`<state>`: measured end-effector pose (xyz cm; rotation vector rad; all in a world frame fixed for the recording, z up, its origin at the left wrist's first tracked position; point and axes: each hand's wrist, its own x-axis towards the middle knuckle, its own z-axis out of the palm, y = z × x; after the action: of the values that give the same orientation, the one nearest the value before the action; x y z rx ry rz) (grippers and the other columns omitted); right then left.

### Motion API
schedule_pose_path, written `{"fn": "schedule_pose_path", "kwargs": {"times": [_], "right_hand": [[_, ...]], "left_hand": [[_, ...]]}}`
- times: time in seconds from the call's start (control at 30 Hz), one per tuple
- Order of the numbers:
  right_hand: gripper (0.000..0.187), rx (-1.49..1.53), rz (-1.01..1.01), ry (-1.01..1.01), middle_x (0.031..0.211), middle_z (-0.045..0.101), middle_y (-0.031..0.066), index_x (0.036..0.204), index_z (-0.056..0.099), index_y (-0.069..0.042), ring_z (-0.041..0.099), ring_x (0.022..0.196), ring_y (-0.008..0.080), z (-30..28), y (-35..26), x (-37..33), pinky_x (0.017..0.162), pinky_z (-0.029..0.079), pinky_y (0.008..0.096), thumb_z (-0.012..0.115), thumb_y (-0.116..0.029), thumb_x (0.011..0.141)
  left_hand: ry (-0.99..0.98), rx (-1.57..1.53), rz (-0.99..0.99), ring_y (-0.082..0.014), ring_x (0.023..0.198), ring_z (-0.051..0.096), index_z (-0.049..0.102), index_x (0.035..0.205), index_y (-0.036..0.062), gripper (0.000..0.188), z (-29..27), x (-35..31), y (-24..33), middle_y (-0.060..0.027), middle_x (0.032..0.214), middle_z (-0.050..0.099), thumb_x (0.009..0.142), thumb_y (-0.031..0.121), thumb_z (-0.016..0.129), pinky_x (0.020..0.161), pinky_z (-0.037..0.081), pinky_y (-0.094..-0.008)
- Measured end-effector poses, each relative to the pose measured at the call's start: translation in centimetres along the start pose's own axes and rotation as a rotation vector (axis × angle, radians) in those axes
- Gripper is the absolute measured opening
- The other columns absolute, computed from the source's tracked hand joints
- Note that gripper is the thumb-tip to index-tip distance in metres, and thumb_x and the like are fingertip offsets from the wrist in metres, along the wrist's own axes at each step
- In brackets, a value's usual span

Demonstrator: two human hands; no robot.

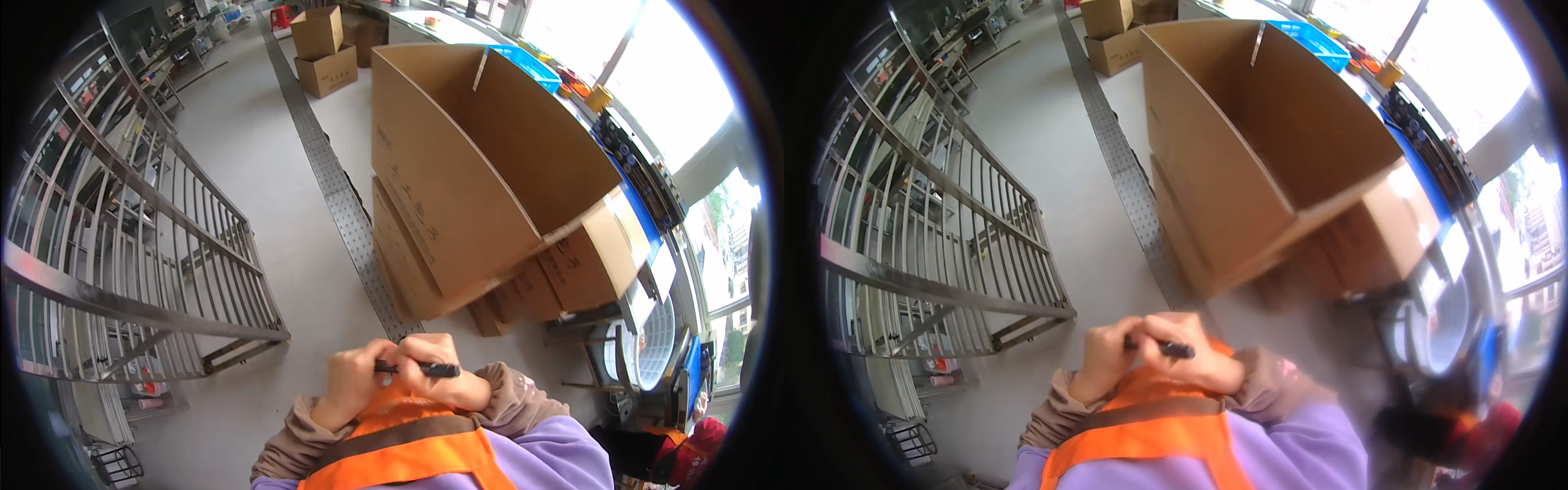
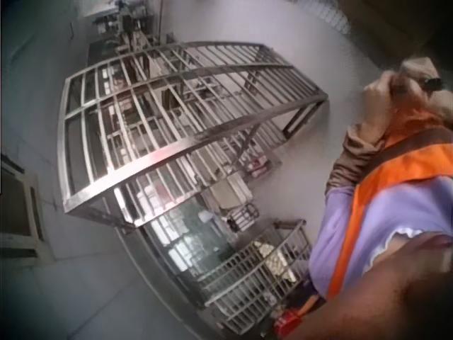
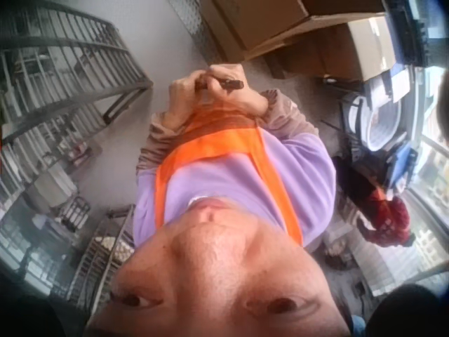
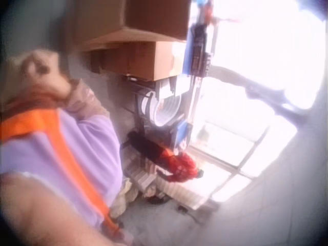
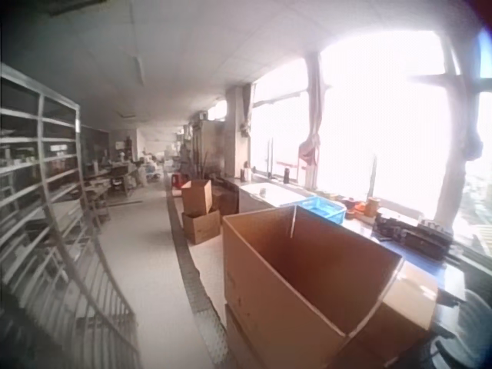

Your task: The person assembles flat cardboard sheets into boxes by folding the flaps and sealing them with a tape dispenser. They also write on the boxes with a marker and stack the finished boxes on the floor.

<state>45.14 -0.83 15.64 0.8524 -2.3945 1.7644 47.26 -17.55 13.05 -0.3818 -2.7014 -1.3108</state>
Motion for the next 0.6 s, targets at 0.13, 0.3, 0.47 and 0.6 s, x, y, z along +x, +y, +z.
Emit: {"fn": "schedule_pose_path", "kwargs": {"times": [0.13, 0.3, 0.47, 0.6], "right_hand": [[0.010, -0.010, 0.344, -0.024, 0.069, 0.063, 0.0111, 0.088, 0.067, -0.002, 0.061, 0.059, 0.0178, -1.0, 3.9, 2.9, 0.055, 0.049, 0.0320, 0.066, -0.012, 0.088], [0.020, -0.258, 0.541, -0.305, 0.080, 0.068, 0.0117, 0.099, 0.070, -0.009, 0.067, 0.069, 0.0232, -2.6, 10.6, 2.6, 0.063, 0.052, 0.0368, 0.070, -0.022, 0.084], [0.029, -0.347, 0.728, -0.404, 0.087, 0.070, 0.0137, 0.104, 0.068, -0.009, 0.068, 0.080, 0.0294, 2.2, 21.1, 8.7, 0.073, 0.051, 0.0397, 0.070, -0.026, 0.082], [0.030, -0.131, 0.890, -0.427, 0.094, 0.069, 0.0175, 0.107, 0.067, -0.005, 0.068, 0.088, 0.0294, 4.8, 28.4, 18.2, 0.079, 0.051, 0.0399, 0.067, -0.025, 0.084]], "left_hand": [[-0.478, 0.079, -0.105, -0.0349, 0.073, 0.065, 0.041, 0.137, 0.0107, 0.067, 0.4, 4.7, -7.7, -0.0124, 0.078, 0.066, 0.083, 0.031, 0.074, 0.066, 0.052, -0.0404], [-0.550, 0.110, -0.488, -0.0314, 0.086, 0.066, 0.039, 0.142, 0.0074, 0.073, 0.4, 10.0, -28.2, -0.0159, 0.095, 0.066, 0.084, 0.036, 0.072, 0.076, 0.051, -0.0399], [-0.490, 0.308, -0.881, -0.0349, 0.101, 0.066, 0.058, 0.126, 0.0022, 0.056, -2.4, 5.2, -50.6, -0.0224, 0.110, 0.067, 0.083, 0.035, 0.069, 0.087, 0.051, -0.0422], [-0.207, -0.273, -1.340, -0.0282, 0.071, 0.064, 0.064, 0.094, -0.0006, 0.018, -6.6, 2.1, -58.8, -0.0150, 0.079, 0.065, 0.084, 0.015, 0.064, 0.062, 0.051, -0.0459]]}}
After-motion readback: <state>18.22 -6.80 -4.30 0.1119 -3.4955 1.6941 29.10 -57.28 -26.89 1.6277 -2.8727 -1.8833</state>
